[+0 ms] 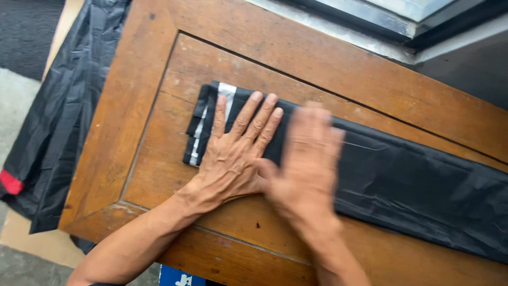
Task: The person smooths a folded black fabric item on a wooden table using their hands. They then use a feather duster to brush the surface of the fabric repeatedly, smoothing it with their hands between brushing strokes. The person continues to brush and smooth the fabric item throughout the video.
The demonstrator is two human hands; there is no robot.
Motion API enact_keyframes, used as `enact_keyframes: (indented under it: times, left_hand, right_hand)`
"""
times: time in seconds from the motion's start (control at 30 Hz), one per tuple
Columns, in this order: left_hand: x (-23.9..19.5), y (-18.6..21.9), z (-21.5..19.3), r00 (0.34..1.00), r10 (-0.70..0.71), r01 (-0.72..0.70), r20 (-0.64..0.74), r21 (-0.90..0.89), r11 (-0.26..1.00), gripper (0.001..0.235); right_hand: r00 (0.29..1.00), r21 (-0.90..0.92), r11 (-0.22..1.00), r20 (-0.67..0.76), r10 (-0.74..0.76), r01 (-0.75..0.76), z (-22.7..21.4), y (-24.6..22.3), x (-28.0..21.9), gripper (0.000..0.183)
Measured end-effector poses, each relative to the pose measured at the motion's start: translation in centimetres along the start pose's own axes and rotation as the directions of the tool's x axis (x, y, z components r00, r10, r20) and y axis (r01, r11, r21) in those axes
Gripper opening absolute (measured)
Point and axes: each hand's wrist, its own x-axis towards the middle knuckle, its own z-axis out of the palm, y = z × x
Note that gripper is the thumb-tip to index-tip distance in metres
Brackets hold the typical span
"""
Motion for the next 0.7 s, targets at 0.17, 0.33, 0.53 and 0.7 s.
enact_keyframes:
  times: [0.17, 0.33, 0.53, 0.7]
  left_hand:
    - [0.1, -0.7, -0.4, 0.996, 0.005, -0.001, 0.086, -0.038, 0.999, 0.075]
    - [0.0, -1.5, -0.7, 0.999, 0.022, -0.021, 0.026, -0.009, 1.000, 0.120]
    - [-0.5, -2.4, -2.0, 0.985, -0.018, 0.035, 0.173, -0.094, 0.995, 0.122]
    - [-0.3, -1.4, -4.7, 0.980, -0.056, 0.055, 0.190, 0.011, 0.998, 0.115]
  right_hand:
    - [1.000, -0.031, 0.999, -0.019, -0.016, 0.015, 1.8, -0.3, 0.7, 0.092]
    - [0.999, -0.188, 0.981, 0.005, 0.043, -0.041, -1.3, 10.0, -3.5, 0.086]
    - [0.888, -0.250, 0.853, -0.085, 0.451, -0.457, -6.8, 20.6, -10.3, 0.084]
    - [0.910, -0.276, 0.873, -0.219, 0.351, -0.403, -4.7, 19.3, -9.9, 0.076]
